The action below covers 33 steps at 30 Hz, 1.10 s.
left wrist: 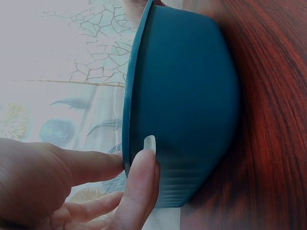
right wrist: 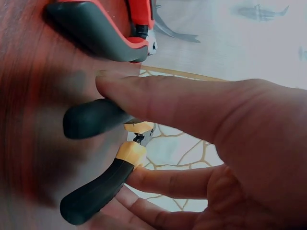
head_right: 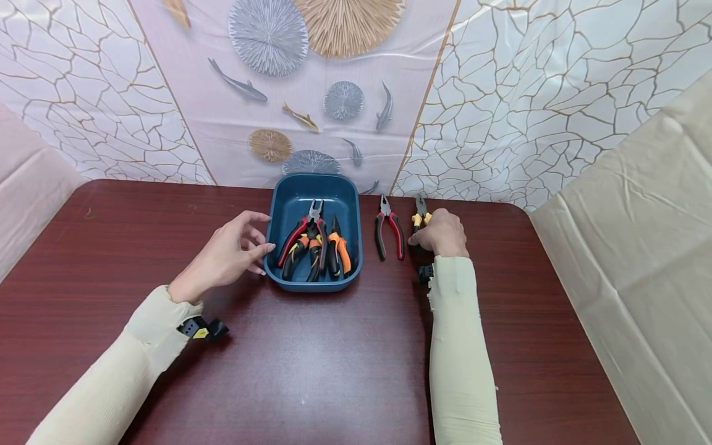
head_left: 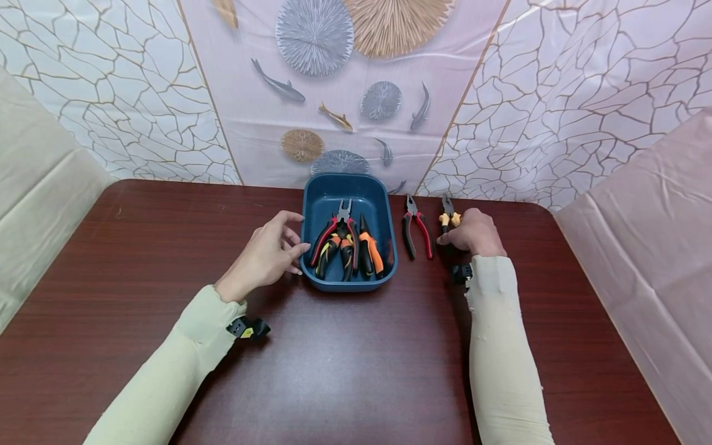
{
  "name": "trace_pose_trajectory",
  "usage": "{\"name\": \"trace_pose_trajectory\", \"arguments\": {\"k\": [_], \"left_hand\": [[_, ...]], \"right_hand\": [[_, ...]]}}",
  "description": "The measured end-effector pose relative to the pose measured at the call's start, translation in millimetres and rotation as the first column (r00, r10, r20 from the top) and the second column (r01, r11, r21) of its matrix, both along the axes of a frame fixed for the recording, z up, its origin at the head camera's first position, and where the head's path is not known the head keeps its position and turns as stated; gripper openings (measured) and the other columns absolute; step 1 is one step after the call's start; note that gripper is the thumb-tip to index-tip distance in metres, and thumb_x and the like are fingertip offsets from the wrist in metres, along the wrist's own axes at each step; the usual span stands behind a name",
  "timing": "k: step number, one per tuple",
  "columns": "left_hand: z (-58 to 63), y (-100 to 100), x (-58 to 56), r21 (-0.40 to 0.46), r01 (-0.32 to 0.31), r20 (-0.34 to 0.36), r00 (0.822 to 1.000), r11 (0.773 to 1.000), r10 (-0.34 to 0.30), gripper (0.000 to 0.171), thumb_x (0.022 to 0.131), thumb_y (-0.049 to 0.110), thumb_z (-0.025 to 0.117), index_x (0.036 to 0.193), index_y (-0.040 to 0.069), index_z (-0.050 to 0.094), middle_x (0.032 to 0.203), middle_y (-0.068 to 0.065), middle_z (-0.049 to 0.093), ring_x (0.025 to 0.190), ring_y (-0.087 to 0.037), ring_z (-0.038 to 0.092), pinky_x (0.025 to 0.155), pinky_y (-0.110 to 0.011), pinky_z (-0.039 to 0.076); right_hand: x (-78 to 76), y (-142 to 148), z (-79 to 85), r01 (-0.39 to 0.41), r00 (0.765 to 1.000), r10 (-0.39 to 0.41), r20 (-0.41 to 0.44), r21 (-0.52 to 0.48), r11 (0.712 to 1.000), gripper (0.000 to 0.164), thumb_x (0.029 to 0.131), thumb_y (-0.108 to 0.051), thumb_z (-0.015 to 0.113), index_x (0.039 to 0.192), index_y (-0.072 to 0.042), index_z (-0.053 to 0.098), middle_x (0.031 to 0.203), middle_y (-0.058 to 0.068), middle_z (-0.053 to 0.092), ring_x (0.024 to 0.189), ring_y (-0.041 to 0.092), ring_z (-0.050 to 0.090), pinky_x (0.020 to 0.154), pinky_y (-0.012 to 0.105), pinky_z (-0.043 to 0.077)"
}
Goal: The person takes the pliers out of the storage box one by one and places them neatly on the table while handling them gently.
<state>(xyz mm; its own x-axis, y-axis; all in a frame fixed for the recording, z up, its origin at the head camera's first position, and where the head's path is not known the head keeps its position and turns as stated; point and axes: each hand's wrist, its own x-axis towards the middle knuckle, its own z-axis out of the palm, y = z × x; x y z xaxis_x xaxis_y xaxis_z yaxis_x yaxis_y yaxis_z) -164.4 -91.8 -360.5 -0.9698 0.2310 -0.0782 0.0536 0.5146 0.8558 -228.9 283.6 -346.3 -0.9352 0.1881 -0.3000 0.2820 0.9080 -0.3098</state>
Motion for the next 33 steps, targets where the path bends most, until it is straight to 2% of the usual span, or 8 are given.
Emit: {"name": "trace_pose_trajectory", "arguments": {"k": [11, 20, 24, 33], "left_hand": [[0.6, 0.4, -1.0, -0.001, 0.001, -0.013, 1.000, 1.000, -0.001, 0.055, 0.099, 0.010, 0.067, 0.147, 0.004, 0.042, 0.106, -0.020, 0.062, 0.064, -0.018, 0.067, 0.062, -0.043, 0.066], [-1.0, 0.7, -1.2, -0.003, 0.001, -0.014, 1.000, 1.000, -0.001, 0.055, 0.098, 0.009, 0.068, 0.147, 0.004, 0.042, 0.105, -0.020, 0.062, 0.063, -0.018, 0.067, 0.061, -0.042, 0.066], [-1.0, 0.2, -1.1, -0.006, 0.003, -0.013, 1.000, 1.000, -0.003, 0.055, 0.098, 0.009, 0.068, 0.147, 0.004, 0.042, 0.106, -0.020, 0.062, 0.064, -0.018, 0.067, 0.062, -0.043, 0.066], [-0.3, -0.4, 0.1, -0.011, -0.001, -0.004, 1.000, 1.000, 0.001, 0.056, 0.099, 0.009, 0.067, 0.148, 0.004, 0.042, 0.106, -0.020, 0.062, 0.064, -0.018, 0.068, 0.063, -0.043, 0.066]], "right_hand": [[-0.8, 2.9, -3.9, 0.008, 1.000, -0.008, 0.028, -0.014, 1.000, 0.047, 0.086, -0.037, 0.082, 0.100, 0.002, 0.059, 0.094, 0.015, 0.050, 0.087, 0.031, 0.050, 0.071, 0.040, 0.050], [0.4, 3.0, -5.4, -0.014, 1.000, 0.014, 0.023, -0.001, 1.000, 0.043, 0.086, -0.036, 0.082, 0.092, 0.000, 0.060, 0.089, 0.013, 0.051, 0.086, 0.031, 0.050, 0.072, 0.041, 0.051], [0.6, 2.7, -5.7, -0.020, 0.999, 0.020, 0.032, 0.008, 1.000, 0.047, 0.085, -0.038, 0.083, 0.096, 0.002, 0.059, 0.091, 0.014, 0.050, 0.086, 0.032, 0.050, 0.072, 0.041, 0.051], [1.9, 2.0, -5.1, 0.032, 0.997, -0.032, 0.075, 0.007, 0.999, 0.054, 0.084, -0.045, 0.082, 0.104, -0.001, 0.058, 0.097, 0.015, 0.051, 0.086, 0.032, 0.052, 0.067, 0.041, 0.050]]}}
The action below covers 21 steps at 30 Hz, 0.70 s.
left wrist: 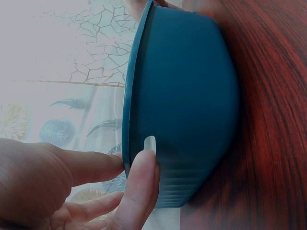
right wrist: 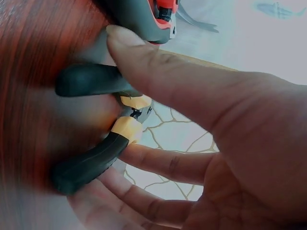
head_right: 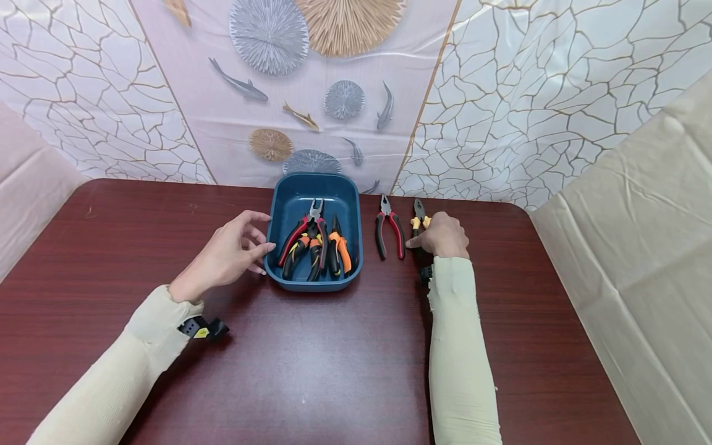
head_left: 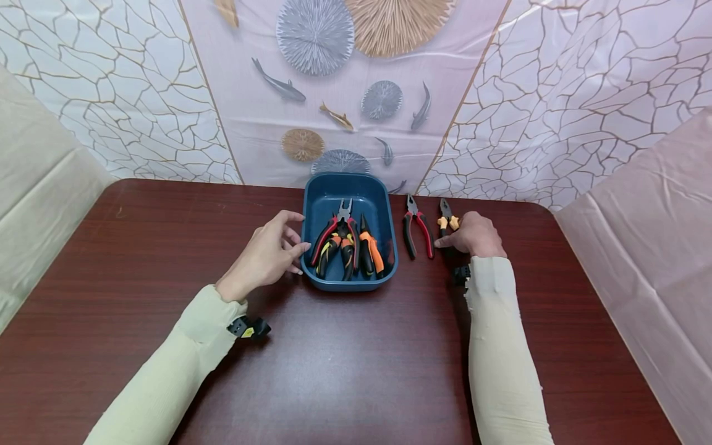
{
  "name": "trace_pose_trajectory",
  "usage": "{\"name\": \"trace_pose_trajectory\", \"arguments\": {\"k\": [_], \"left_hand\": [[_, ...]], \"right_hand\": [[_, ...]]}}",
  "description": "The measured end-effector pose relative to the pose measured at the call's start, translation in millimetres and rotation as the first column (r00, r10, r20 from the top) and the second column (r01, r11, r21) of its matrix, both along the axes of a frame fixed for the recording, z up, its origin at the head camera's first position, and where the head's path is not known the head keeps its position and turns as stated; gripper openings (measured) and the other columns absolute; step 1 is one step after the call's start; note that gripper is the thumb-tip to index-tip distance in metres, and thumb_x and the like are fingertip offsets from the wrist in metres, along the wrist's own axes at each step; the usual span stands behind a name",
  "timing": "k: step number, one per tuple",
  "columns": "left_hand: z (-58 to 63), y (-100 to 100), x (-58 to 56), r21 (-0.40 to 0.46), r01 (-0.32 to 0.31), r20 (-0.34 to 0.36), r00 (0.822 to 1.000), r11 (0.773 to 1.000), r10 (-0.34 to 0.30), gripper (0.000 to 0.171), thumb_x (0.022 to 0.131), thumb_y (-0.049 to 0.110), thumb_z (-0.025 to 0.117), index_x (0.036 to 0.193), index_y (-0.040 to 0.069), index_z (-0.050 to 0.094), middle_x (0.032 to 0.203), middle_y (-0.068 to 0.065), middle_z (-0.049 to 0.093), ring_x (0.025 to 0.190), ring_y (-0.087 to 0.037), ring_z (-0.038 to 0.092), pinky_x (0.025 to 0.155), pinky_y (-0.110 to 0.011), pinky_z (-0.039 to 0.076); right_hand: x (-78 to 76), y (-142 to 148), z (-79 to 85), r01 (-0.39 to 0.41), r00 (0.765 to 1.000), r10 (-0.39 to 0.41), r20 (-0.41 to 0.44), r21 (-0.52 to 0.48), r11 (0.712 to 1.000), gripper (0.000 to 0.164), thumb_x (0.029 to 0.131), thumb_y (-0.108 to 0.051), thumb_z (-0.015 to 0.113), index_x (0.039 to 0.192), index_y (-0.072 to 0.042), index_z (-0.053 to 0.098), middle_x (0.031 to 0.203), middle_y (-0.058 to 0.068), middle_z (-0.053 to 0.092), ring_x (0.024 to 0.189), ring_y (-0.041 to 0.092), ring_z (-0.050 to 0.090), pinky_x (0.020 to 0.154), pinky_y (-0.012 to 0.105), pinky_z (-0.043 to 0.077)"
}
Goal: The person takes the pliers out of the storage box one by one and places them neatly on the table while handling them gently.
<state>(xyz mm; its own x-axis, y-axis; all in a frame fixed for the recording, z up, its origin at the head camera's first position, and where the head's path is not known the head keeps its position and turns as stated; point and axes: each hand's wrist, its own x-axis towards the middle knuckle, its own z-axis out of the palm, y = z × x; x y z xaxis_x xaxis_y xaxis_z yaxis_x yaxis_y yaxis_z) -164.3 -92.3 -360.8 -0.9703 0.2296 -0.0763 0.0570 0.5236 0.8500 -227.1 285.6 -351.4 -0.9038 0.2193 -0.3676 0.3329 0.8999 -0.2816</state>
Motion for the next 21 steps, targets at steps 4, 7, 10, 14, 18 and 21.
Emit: {"name": "trace_pose_trajectory", "arguments": {"k": [4, 7, 10, 14, 18, 21], "left_hand": [[0.0, -0.1, 0.0, 0.002, 0.000, 0.001, 1.000, 1.000, 0.000, 0.056, 0.099, 0.009, 0.067, 0.148, 0.004, 0.042, 0.106, -0.020, 0.061, 0.064, -0.018, 0.068, 0.063, -0.043, 0.066], [0.0, -0.1, 0.1, 0.004, 0.000, -0.001, 1.000, 1.000, 0.000, 0.056, 0.099, 0.009, 0.067, 0.148, 0.004, 0.042, 0.106, -0.020, 0.061, 0.064, -0.018, 0.068, 0.063, -0.043, 0.066], [-0.1, -0.1, 0.1, 0.004, 0.001, -0.002, 1.000, 1.000, -0.001, 0.056, 0.099, 0.009, 0.067, 0.148, 0.004, 0.042, 0.105, -0.020, 0.061, 0.064, -0.018, 0.068, 0.063, -0.043, 0.066], [0.0, -0.2, 0.2, 0.001, 0.002, 0.000, 1.000, 1.000, -0.002, 0.056, 0.099, 0.009, 0.067, 0.148, 0.004, 0.042, 0.106, -0.020, 0.061, 0.063, -0.018, 0.068, 0.063, -0.043, 0.066], [0.0, -0.2, 0.1, -0.001, 0.003, 0.000, 1.000, 1.000, -0.003, 0.056, 0.099, 0.009, 0.067, 0.148, 0.004, 0.042, 0.106, -0.020, 0.062, 0.063, -0.018, 0.068, 0.063, -0.043, 0.066], [0.0, -0.3, 0.0, -0.002, 0.003, -0.001, 1.000, 1.000, -0.003, 0.055, 0.099, 0.009, 0.067, 0.148, 0.004, 0.042, 0.106, -0.020, 0.061, 0.064, -0.019, 0.068, 0.063, -0.043, 0.066]], "right_hand": [[1.5, 0.1, 2.8, 0.021, 1.000, -0.021, -0.004, 0.003, 1.000, 0.051, 0.084, -0.046, 0.081, 0.098, -0.003, 0.058, 0.094, 0.013, 0.051, 0.084, 0.031, 0.052, 0.065, 0.040, 0.049], [2.7, -0.2, 6.0, 0.042, 0.999, -0.042, -0.016, 0.006, 0.999, 0.046, 0.084, -0.044, 0.081, 0.090, -0.006, 0.055, 0.092, 0.012, 0.049, 0.083, 0.031, 0.051, 0.064, 0.039, 0.048], [4.0, -0.8, 9.6, 0.053, 0.998, -0.053, -0.030, 0.000, 0.999, 0.043, 0.086, -0.042, 0.079, 0.086, -0.008, 0.053, 0.091, 0.013, 0.049, 0.084, 0.031, 0.052, 0.064, 0.038, 0.047], [6.5, -2.1, 15.0, 0.050, 0.997, -0.051, -0.050, -0.022, 0.998, 0.039, 0.089, -0.041, 0.076, 0.086, -0.007, 0.056, 0.092, 0.014, 0.052, 0.083, 0.031, 0.054, 0.062, 0.038, 0.048], [10.6, -4.7, 22.1, 0.033, 0.993, -0.037, -0.113, -0.041, 0.999, 0.037, 0.090, -0.042, 0.072, 0.089, -0.006, 0.061, 0.096, 0.016, 0.058, 0.084, 0.032, 0.057, 0.061, 0.038, 0.050], [12.7, -7.3, 28.4, -0.012, 0.985, 0.004, -0.174, -0.042, 0.999, 0.043, 0.091, -0.042, 0.071, 0.105, -0.002, 0.067, 0.109, 0.022, 0.063, 0.095, 0.037, 0.060, 0.069, 0.044, 0.054]]}}
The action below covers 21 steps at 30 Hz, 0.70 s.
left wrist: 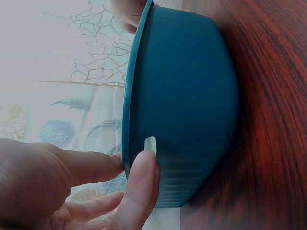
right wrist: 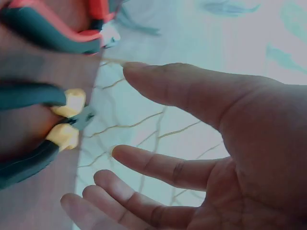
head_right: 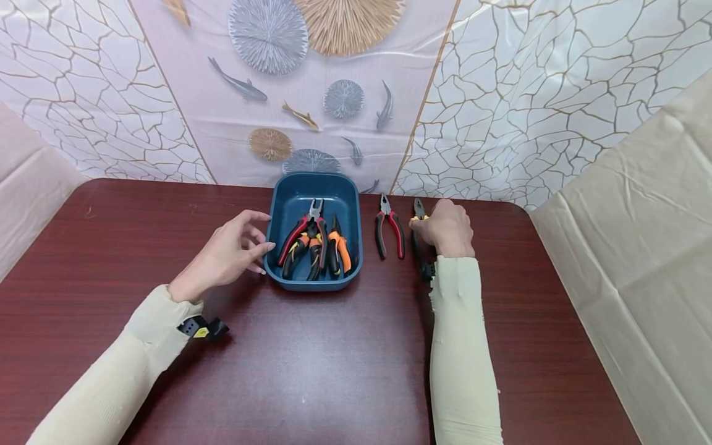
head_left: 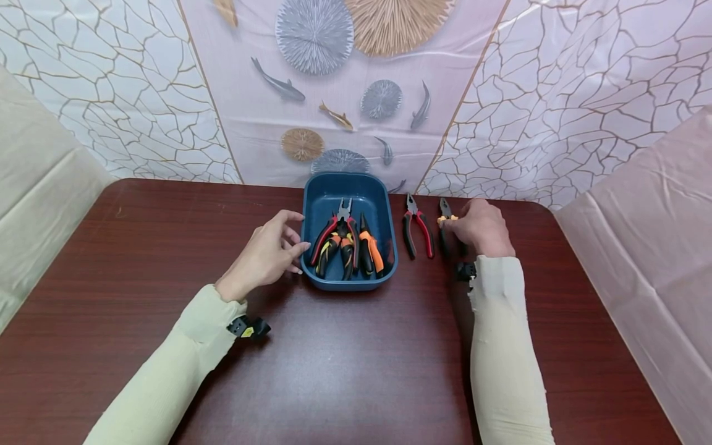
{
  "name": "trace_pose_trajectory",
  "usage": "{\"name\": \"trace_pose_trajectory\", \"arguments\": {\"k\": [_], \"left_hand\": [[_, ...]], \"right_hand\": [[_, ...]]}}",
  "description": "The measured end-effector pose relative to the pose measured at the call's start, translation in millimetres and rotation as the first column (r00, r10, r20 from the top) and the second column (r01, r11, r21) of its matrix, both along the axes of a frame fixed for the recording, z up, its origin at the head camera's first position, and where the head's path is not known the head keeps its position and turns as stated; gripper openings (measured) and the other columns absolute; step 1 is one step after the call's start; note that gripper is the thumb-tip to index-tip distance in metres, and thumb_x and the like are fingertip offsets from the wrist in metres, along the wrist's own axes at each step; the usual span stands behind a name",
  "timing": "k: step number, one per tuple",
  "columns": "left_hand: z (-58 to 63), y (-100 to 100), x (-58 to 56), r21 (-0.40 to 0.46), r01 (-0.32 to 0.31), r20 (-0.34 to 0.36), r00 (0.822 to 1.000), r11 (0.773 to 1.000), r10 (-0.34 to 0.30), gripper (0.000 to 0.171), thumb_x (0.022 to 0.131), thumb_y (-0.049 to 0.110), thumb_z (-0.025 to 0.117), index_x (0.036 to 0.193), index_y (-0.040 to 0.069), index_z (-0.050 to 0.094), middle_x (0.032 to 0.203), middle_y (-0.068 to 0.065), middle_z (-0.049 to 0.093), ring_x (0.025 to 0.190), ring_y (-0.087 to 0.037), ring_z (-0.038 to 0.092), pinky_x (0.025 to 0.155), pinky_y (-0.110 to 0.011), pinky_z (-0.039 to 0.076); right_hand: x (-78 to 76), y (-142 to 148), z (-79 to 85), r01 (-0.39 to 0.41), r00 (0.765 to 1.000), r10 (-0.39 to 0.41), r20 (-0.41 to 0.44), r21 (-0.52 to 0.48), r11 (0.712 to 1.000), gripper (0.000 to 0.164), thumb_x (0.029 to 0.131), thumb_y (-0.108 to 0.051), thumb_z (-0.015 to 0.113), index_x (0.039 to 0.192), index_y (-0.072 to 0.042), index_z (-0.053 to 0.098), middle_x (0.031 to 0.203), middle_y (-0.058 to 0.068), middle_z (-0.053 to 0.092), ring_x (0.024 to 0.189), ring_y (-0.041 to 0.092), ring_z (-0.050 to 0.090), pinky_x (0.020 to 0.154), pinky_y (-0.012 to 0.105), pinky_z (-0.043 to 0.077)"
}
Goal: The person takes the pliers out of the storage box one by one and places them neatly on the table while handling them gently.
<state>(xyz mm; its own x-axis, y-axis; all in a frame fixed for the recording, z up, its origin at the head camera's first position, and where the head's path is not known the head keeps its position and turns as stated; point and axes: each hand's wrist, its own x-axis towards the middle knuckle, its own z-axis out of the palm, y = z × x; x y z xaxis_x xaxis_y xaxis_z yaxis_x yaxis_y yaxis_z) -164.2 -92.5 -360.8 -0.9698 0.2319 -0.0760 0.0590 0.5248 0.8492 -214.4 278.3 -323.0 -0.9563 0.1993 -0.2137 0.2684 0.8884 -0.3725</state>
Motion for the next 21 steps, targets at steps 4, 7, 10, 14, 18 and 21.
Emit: {"name": "trace_pose_trajectory", "arguments": {"k": [4, 7, 10, 14, 18, 21], "left_hand": [[0.0, 0.2, 0.2, 0.000, -0.003, 0.001, 1.000, 1.000, 0.003, 0.055, 0.099, 0.009, 0.067, 0.148, 0.004, 0.042, 0.106, -0.020, 0.061, 0.065, -0.019, 0.068, 0.062, -0.043, 0.066], [0.2, 0.4, 0.5, 0.002, -0.007, -0.004, 1.000, 1.000, 0.007, 0.055, 0.099, 0.009, 0.067, 0.148, 0.004, 0.042, 0.106, -0.020, 0.061, 0.065, -0.019, 0.067, 0.062, -0.043, 0.066], [0.2, 0.5, 0.4, 0.004, -0.009, -0.010, 1.000, 1.000, 0.009, 0.055, 0.098, 0.009, 0.067, 0.147, 0.004, 0.042, 0.106, -0.020, 0.061, 0.065, -0.019, 0.067, 0.061, -0.043, 0.066], [-0.2, 0.6, 0.0, 0.007, -0.008, -0.010, 1.000, 1.000, 0.009, 0.055, 0.098, 0.009, 0.067, 0.147, 0.004, 0.042, 0.105, -0.019, 0.061, 0.064, -0.019, 0.067, 0.061, -0.043, 0.066], [-0.1, 0.4, -0.1, 0.006, -0.007, -0.002, 1.000, 1.000, 0.007, 0.055, 0.099, 0.009, 0.067, 0.148, 0.004, 0.042, 0.106, -0.020, 0.061, 0.064, -0.019, 0.067, 0.062, -0.043, 0.066], [0.4, 0.6, 0.2, 0.005, -0.005, 0.004, 1.000, 1.000, 0.005, 0.055, 0.099, 0.009, 0.067, 0.148, 0.004, 0.042, 0.107, -0.020, 0.061, 0.065, -0.019, 0.067, 0.062, -0.043, 0.066]], "right_hand": [[1.8, -6.6, 8.9, -0.060, 0.998, 0.059, -0.030, -0.009, 0.998, 0.057, 0.094, -0.043, 0.068, 0.129, 0.001, 0.061, 0.131, 0.025, 0.060, 0.114, 0.041, 0.057, 0.089, 0.055, 0.055], [3.8, -14.7, 15.6, -0.084, 0.996, 0.083, -0.038, -0.036, 0.996, 0.058, 0.096, -0.042, 0.066, 0.135, 0.000, 0.057, 0.137, 0.023, 0.057, 0.118, 0.039, 0.055, 0.095, 0.056, 0.054], [6.9, -23.7, 21.0, -0.102, 0.994, 0.098, -0.052, -0.084, 0.991, 0.058, 0.096, -0.042, 0.066, 0.138, -0.003, 0.055, 0.138, 0.021, 0.056, 0.115, 0.036, 0.056, 0.082, 0.054, 0.060], [11.2, -33.8, 24.7, -0.139, 0.988, 0.132, -0.078, -0.096, 0.986, 0.055, 0.097, -0.042, 0.066, 0.136, -0.004, 0.056, 0.130, 0.019, 0.059, 0.108, 0.033, 0.058, 0.071, 0.049, 0.061], [13.9, -42.6, 26.4, -0.185, 0.976, 0.177, -0.124, -0.053, 0.981, 0.049, 0.096, -0.040, 0.067, 0.129, -0.004, 0.061, 0.120, 0.018, 0.065, 0.105, 0.032, 0.061, 0.089, 0.049, 0.055], [16.7, -50.3, 29.0, -0.203, 0.972, 0.194, -0.130, -0.059, 0.977, 0.048, 0.096, -0.039, 0.067, 0.128, -0.004, 0.062, 0.122, 0.017, 0.065, 0.107, 0.033, 0.061, 0.093, 0.051, 0.055]]}}
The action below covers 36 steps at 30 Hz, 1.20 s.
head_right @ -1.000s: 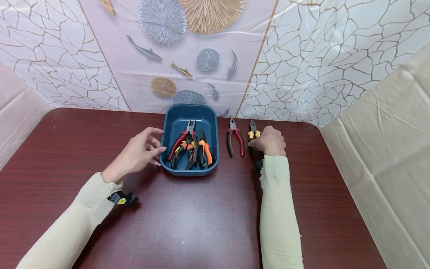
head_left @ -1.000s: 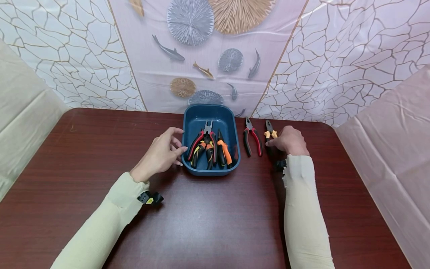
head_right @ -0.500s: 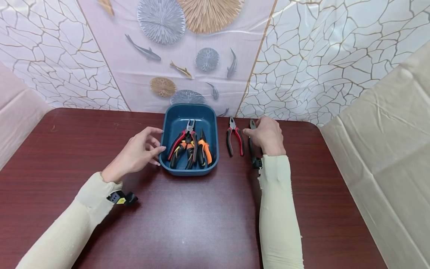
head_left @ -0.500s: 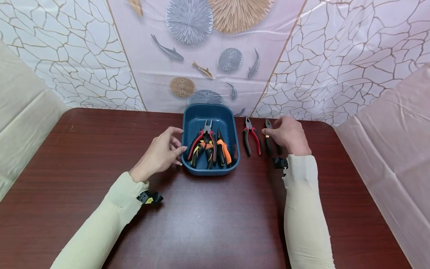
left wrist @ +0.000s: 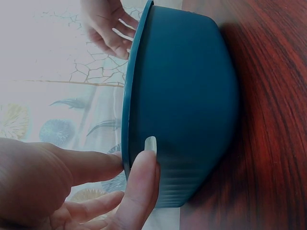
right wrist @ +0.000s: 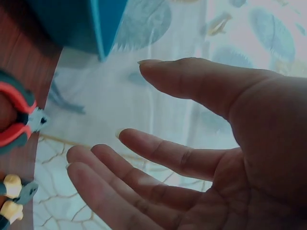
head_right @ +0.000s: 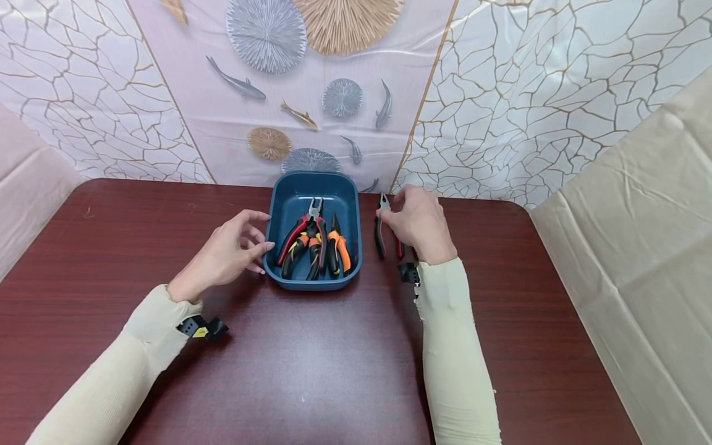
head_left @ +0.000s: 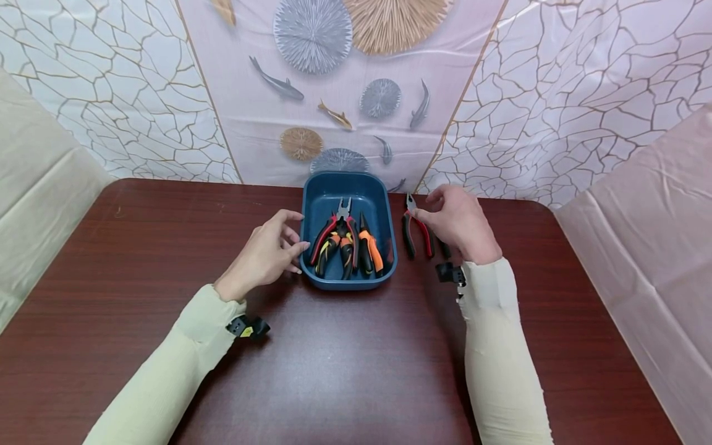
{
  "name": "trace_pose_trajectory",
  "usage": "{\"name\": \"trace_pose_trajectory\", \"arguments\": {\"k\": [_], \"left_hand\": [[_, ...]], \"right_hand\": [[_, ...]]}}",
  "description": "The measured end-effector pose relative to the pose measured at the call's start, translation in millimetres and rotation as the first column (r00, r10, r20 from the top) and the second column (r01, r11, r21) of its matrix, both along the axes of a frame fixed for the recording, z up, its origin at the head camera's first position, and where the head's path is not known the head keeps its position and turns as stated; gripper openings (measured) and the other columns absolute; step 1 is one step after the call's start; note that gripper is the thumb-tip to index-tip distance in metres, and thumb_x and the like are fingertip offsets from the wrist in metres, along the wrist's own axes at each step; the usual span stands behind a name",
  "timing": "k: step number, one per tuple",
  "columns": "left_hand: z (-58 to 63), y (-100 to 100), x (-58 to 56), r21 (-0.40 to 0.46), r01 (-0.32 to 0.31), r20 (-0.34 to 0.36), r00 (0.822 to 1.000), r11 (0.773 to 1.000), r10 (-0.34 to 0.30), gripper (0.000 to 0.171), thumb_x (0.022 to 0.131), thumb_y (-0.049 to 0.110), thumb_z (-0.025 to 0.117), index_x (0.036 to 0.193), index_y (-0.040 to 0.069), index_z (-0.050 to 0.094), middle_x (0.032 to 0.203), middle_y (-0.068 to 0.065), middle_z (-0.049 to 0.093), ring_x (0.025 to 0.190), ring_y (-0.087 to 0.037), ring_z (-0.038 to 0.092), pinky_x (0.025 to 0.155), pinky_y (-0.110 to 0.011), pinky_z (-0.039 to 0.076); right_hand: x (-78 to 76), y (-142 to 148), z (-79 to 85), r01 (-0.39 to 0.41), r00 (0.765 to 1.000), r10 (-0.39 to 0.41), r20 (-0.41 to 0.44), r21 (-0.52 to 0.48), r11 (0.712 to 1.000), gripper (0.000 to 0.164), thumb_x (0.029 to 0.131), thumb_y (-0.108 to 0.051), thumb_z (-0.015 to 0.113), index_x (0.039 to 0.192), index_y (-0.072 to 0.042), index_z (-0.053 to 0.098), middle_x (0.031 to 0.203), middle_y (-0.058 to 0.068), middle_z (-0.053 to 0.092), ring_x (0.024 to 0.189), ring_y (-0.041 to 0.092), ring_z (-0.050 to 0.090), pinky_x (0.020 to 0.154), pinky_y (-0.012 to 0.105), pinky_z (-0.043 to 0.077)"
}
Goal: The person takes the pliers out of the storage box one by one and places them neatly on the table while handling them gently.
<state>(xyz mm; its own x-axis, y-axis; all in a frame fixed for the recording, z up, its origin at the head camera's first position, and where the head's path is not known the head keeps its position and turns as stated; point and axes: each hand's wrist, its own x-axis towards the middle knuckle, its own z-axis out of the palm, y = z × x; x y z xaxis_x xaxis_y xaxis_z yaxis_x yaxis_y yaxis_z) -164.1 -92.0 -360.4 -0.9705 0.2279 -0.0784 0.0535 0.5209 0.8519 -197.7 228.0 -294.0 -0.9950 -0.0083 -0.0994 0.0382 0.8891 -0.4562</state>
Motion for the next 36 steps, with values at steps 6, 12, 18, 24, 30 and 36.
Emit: {"name": "trace_pose_trajectory", "arguments": {"k": [6, 12, 18, 24, 30, 36], "left_hand": [[-0.2, 0.4, 0.8, 0.000, 0.000, -0.001, 1.000, 1.000, 0.000, 0.056, 0.098, 0.009, 0.067, 0.148, 0.005, 0.042, 0.106, -0.019, 0.061, 0.065, -0.019, 0.067, 0.062, -0.045, 0.066], [-1.3, -0.2, 0.4, -0.001, -0.003, -0.006, 1.000, 1.000, 0.003, 0.056, 0.099, 0.010, 0.067, 0.148, 0.005, 0.042, 0.105, -0.018, 0.061, 0.065, -0.019, 0.067, 0.061, -0.044, 0.066], [-1.4, 0.5, 0.5, 0.005, -0.001, -0.006, 1.000, 1.000, 0.001, 0.056, 0.098, 0.010, 0.068, 0.148, 0.005, 0.042, 0.104, -0.018, 0.062, 0.063, -0.019, 0.068, 0.061, -0.045, 0.066], [-1.2, 0.4, 0.7, 0.006, 0.004, -0.002, 1.000, 1.000, -0.004, 0.056, 0.099, 0.010, 0.067, 0.148, 0.005, 0.041, 0.104, -0.018, 0.061, 0.062, -0.018, 0.068, 0.061, -0.044, 0.066], [-1.8, 0.6, 0.1, 0.001, 0.001, -0.001, 1.000, 1.000, -0.001, 0.055, 0.099, 0.011, 0.067, 0.148, 0.006, 0.042, 0.104, -0.017, 0.062, 0.062, -0.019, 0.067, 0.061, -0.044, 0.066], [-1.3, -0.5, 0.5, -0.002, 0.004, -0.005, 1.000, 1.000, -0.004, 0.056, 0.099, 0.011, 0.067, 0.148, 0.005, 0.042, 0.104, -0.018, 0.062, 0.063, -0.018, 0.067, 0.061, -0.044, 0.066]], "right_hand": [[6.7, -17.2, 2.8, -0.043, 0.999, 0.043, -0.011, 0.005, 0.999, 0.047, 0.097, -0.040, 0.067, 0.128, -0.004, 0.063, 0.111, 0.015, 0.069, 0.093, 0.028, 0.064, 0.084, 0.044, 0.056], [9.6, -36.0, -1.8, -0.126, 0.991, 0.126, -0.052, -0.001, 0.992, 0.042, 0.098, -0.036, 0.069, 0.123, -0.003, 0.067, 0.112, 0.014, 0.071, 0.098, 0.027, 0.065, 0.087, 0.044, 0.058], [12.9, -55.7, -5.2, -0.178, 0.983, 0.177, -0.038, -0.019, 0.984, 0.038, 0.098, -0.037, 0.069, 0.118, -0.005, 0.070, 0.109, 0.010, 0.072, 0.092, 0.023, 0.066, 0.082, 0.040, 0.059], [14.8, -70.3, -14.9, -0.263, 0.964, 0.263, -0.044, -0.007, 0.965, 0.034, 0.098, -0.034, 0.068, 0.075, -0.010, 0.067, 0.061, -0.002, 0.048, 0.051, 0.013, 0.043, 0.048, 0.026, 0.034], [15.8, -81.1, -23.3, -0.238, 0.969, 0.235, 0.070, 0.025, 0.971, 0.057, 0.100, -0.036, 0.065, 0.053, -0.014, 0.044, 0.048, -0.004, 0.032, 0.041, 0.013, 0.036, 0.042, 0.026, 0.031], [13.7, -90.7, -30.2, -0.229, 0.961, 0.217, 0.169, 0.061, 0.971, 0.054, 0.105, -0.033, 0.056, 0.056, -0.011, 0.050, 0.048, 0.000, 0.039, 0.039, 0.015, 0.042, 0.038, 0.025, 0.036]]}}
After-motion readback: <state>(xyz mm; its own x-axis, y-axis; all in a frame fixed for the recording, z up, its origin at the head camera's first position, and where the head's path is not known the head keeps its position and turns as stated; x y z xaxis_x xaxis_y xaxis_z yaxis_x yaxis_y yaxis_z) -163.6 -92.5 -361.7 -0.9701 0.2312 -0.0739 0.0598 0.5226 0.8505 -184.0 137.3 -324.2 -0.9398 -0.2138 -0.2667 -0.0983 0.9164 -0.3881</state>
